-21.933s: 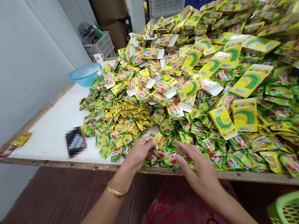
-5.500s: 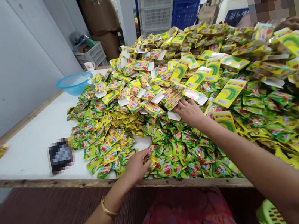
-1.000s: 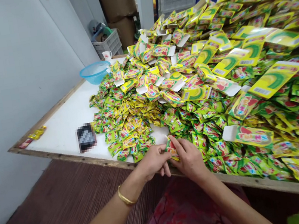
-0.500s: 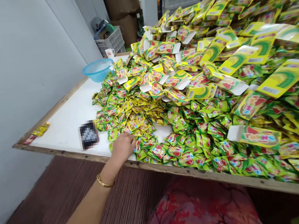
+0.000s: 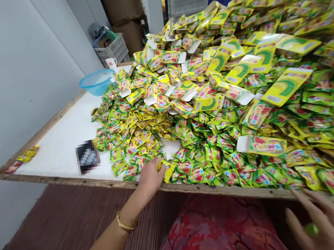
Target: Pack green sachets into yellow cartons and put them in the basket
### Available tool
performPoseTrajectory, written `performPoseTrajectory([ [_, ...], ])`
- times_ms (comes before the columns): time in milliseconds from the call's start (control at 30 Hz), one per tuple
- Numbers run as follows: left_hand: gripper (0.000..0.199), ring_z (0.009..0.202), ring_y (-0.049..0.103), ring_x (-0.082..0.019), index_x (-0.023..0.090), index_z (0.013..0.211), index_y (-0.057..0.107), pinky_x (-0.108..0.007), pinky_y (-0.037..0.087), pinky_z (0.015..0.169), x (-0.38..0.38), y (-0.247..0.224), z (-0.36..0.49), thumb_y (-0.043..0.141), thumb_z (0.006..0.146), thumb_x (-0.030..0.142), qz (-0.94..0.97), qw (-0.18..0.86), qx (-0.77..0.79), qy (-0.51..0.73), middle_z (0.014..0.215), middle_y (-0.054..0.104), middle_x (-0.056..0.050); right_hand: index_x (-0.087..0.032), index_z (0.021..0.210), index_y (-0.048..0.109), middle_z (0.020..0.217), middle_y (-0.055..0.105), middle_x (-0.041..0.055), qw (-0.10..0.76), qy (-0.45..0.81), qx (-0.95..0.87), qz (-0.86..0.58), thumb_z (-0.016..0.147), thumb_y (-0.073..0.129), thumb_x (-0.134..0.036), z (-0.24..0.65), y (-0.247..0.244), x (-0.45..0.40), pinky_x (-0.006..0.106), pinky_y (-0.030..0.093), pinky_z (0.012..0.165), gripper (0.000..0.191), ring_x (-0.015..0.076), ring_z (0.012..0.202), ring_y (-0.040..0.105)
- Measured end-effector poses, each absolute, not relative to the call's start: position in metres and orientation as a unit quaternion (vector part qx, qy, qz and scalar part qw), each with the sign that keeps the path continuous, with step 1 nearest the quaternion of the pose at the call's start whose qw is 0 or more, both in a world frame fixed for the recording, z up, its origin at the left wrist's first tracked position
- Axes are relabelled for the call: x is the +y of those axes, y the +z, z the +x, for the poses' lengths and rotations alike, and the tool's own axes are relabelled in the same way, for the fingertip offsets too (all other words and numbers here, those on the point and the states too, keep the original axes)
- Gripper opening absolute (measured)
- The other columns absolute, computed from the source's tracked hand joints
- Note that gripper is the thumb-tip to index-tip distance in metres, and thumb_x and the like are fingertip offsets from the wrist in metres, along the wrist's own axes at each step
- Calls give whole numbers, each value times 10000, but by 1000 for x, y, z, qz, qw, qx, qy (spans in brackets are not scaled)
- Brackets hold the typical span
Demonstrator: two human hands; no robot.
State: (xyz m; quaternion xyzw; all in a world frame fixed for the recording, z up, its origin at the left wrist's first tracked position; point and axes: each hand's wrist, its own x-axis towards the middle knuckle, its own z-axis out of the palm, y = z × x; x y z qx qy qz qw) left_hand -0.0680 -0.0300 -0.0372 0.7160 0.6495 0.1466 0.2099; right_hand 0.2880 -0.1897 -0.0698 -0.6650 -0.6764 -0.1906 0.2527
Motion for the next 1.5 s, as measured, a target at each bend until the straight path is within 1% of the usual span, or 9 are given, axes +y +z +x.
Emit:
performPoseTrajectory([
  [100,301,1022,589,-239,157,1060,634,-348,439,914,-30,-40,-72,509,817,283,744,166,637,113,1066,653,-122,-230,1292,473,1210,556,127,255,-214,-691,-641,868,512,-339,265,-49,-150,470,436,880,439,299,1083,539],
  [267,394,1054,581,-299,123,1149,612,-394,426,921,-22,-40,-75,494,832,325,756,136,639,23,1088,644,-172,-165,1316,435,1267,533,147,158,-236,-689,-667,845,516,-321,268,-23,-86,447,376,913,502,284,1133,489],
  [500,216,955,579,-263,158,867,627,-358,436,878,-36,-40,-71,577,736,323,728,131,662,120,931,645,-105,-180,1317,450,1185,604,104,16,-214,-713,-668,776,527,-199,293,-21,-49,554,209,1024,546,280,1144,484],
  [700,253,676,549,-165,189,738,497,-275,454,633,-35,-42,-74,633,641,379,544,381,652,366,683,555,17,-114,1405,334,971,592,112,149,-216,-724,-637,843,474,-362,268,-6,-60,367,440,775,630,235,850,555],
  [900,464,570,525,-112,146,824,543,-211,423,488,-29,-32,-70,764,532,431,358,604,545,458,696,589,10,-210,1374,397,953,534,63,215,-102,-808,-538,840,492,-349,175,-27,-63,288,417,690,560,184,803,514],
  [1100,316,548,498,-107,174,849,514,-217,429,491,-23,-24,-51,631,679,413,428,398,612,533,677,536,37,-208,1292,479,982,557,79,198,-87,-823,-526,862,504,-442,116,-50,-52,325,342,733,490,213,869,486],
  [1267,216,717,557,-154,174,902,559,-276,456,705,-26,-25,-28,556,737,315,542,227,646,487,788,604,-14,-173,1332,430,991,561,93,227,-100,-805,-539,879,479,-423,109,-56,-51,332,329,744,520,223,889,476],
  [1367,245,835,579,-175,175,971,592,-287,443,793,-27,-25,-29,502,771,285,593,268,618,440,911,650,-39,-155,1352,407,993,560,98,243,-116,-795,-543,888,465,-418,113,-62,-48,336,329,738,536,225,885,474],
  [1500,224,738,553,-162,148,863,637,-255,421,709,-17,-19,-45,475,771,274,687,374,548,297,786,647,-19,-130,1366,388,994,567,101,235,-130,-813,-517,886,472,-433,117,-67,-47,340,318,709,574,225,871,475],
])
